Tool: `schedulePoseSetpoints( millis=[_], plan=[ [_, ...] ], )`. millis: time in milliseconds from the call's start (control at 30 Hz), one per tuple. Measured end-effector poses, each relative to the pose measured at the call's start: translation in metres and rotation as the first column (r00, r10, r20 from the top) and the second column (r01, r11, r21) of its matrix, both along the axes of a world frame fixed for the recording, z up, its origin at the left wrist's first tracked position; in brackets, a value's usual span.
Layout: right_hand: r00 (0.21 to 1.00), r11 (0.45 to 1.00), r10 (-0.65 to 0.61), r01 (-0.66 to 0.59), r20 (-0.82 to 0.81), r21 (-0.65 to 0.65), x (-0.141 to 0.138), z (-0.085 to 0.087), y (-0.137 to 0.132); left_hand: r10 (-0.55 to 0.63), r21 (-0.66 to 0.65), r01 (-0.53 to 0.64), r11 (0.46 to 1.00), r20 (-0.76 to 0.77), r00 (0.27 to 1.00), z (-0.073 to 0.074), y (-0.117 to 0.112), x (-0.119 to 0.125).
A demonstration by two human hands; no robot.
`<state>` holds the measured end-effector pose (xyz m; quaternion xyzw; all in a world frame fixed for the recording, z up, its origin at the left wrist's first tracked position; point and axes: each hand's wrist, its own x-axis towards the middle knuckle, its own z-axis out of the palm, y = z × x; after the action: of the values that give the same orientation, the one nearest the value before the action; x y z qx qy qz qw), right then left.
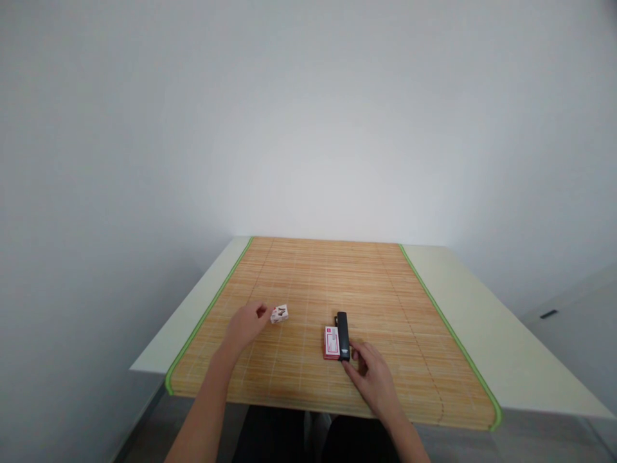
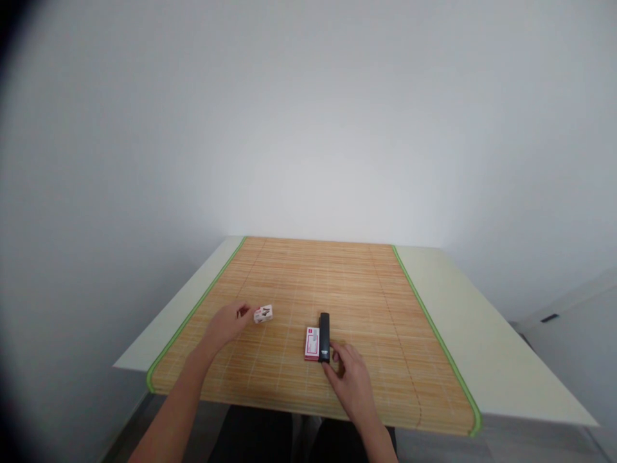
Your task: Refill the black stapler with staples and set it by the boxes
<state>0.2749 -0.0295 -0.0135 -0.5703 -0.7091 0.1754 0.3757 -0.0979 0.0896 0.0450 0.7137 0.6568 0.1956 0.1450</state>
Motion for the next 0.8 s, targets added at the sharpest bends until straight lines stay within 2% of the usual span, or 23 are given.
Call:
schedulePoseSetpoints(
  millis=[100,200,300,467,667,800],
  plan=[
    [1.0,1.0,0.003,-0.003,0.003,-0.004,0.0,-0.001,0.0,-0.173,0.084,0.167,0.982,0.076,0.982,-0.007,0.003,-0.005],
    [1.0,1.0,0.006,-0.006,0.005,-0.007,0.0,-0.001,0.001,-0.265,0.048,0.261,0.964,0.152,0.952,-0.013,0.003,-0.002],
    [1.0,1.0,0.008,-0.008,0.009,-0.003,0.0,0.0,0.0,-0.244,-0.014,0.254,0.967,0.236,0.941,-0.013,-0.004,0.009],
    [1.0,1.0,0.004,-0.004,0.014,-0.006,0.0,0.001,-0.001,-0.261,-0.056,0.295,0.954,0.33,0.907,-0.004,-0.017,0.026],
    [1.0,1.0,0.003,-0.003,0.02,-0.011,0.0,-0.001,0.0,-0.262,-0.122,0.33,0.936,0.386,0.884,0.003,-0.015,0.034],
    [0.999,1.0,-0.009,0.01,0.039,-0.023,-0.001,-0.002,0.0,-0.274,-0.07,0.325,0.943,0.39,0.879,-0.002,-0.013,0.053]
  ],
)
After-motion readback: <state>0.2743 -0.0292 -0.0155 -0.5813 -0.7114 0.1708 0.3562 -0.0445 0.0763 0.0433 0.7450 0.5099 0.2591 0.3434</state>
